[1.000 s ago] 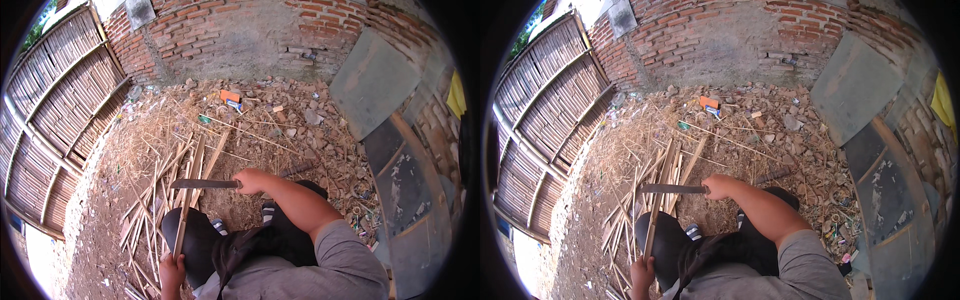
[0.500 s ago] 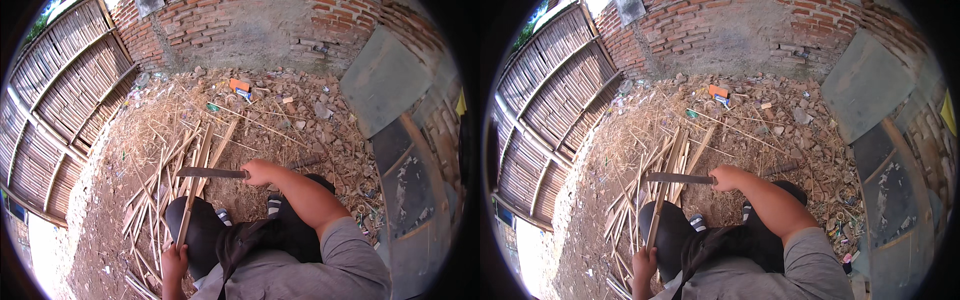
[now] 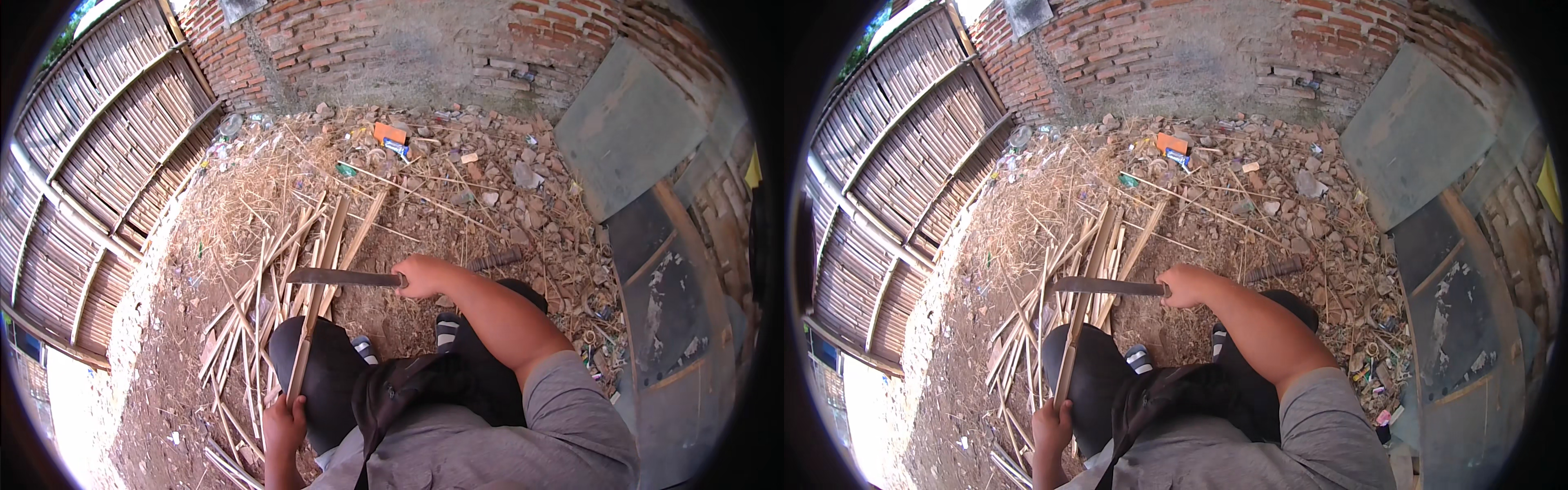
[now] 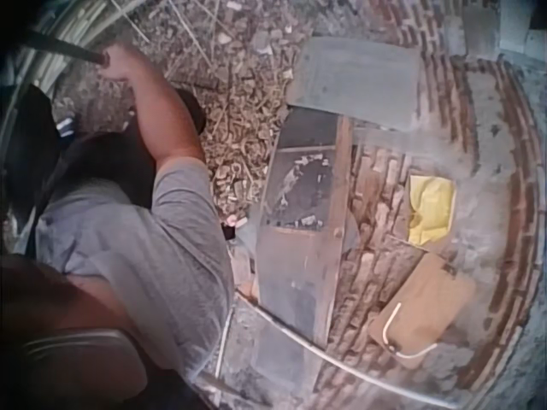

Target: The person is shaving a thin strip of bamboo with a machete while holding the wood against their leg.

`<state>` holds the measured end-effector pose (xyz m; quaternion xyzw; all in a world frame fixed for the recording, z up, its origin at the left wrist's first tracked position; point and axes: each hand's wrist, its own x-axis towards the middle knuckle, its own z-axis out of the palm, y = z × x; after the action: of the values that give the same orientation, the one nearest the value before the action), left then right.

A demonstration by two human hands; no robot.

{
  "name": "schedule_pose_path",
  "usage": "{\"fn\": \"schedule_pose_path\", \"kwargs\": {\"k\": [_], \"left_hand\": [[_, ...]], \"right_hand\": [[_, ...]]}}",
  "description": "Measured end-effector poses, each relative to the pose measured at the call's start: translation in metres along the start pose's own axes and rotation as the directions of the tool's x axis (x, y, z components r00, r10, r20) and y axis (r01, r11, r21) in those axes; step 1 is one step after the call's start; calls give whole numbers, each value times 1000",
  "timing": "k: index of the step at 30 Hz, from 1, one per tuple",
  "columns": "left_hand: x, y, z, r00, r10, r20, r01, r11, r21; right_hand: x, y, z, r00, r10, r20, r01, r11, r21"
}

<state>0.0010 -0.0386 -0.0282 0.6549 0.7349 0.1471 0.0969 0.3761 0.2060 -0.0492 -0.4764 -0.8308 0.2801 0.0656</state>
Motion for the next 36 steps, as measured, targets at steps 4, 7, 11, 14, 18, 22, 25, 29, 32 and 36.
{"fn": "schedule_pose_path", "kwargs": {"k": [4,7,11,14,18,22,25,29,32,36], "left_hand": [[0,5,-4,1000,-11,7,11,1000,-18],[-1,7,-4,1000,-17,-3,17,1000,-10],[-2,0,2,999,4,-40,-4,1000,0],[0,-2,2,1000,-11,7,11,1000,8],[-1,-5,4,999,-23,-23,23,1000,5],[0,4,-2,1000,-30,6,30,1000,-6],[-1,5,-2,999,-30,-21,30,1000,-10],[-1,6,-1,999,-13,-47,12,1000,-9],[-1,10,-2,998,-1,-62,-1,1000,-25],[-2,14,-5,999,-18,-45,16,999,-46]], "right_hand": [[1,2,1,1000,12,18,-12,1000,18],[2,2,2,1000,16,21,-17,1000,26],[1,-2,-1,999,27,33,-27,1000,6],[1,2,3,999,13,29,-13,1000,15],[0,-3,2,1000,22,21,-23,1000,19],[1,1,3,1000,14,13,-15,999,46],[0,1,-2,1000,13,-1,-12,999,49],[-2,3,-7,999,41,-18,-40,999,22],[-2,1,-7,1000,27,-10,-27,999,-18],[-4,-5,-8,1000,15,15,-15,1000,6]]}}
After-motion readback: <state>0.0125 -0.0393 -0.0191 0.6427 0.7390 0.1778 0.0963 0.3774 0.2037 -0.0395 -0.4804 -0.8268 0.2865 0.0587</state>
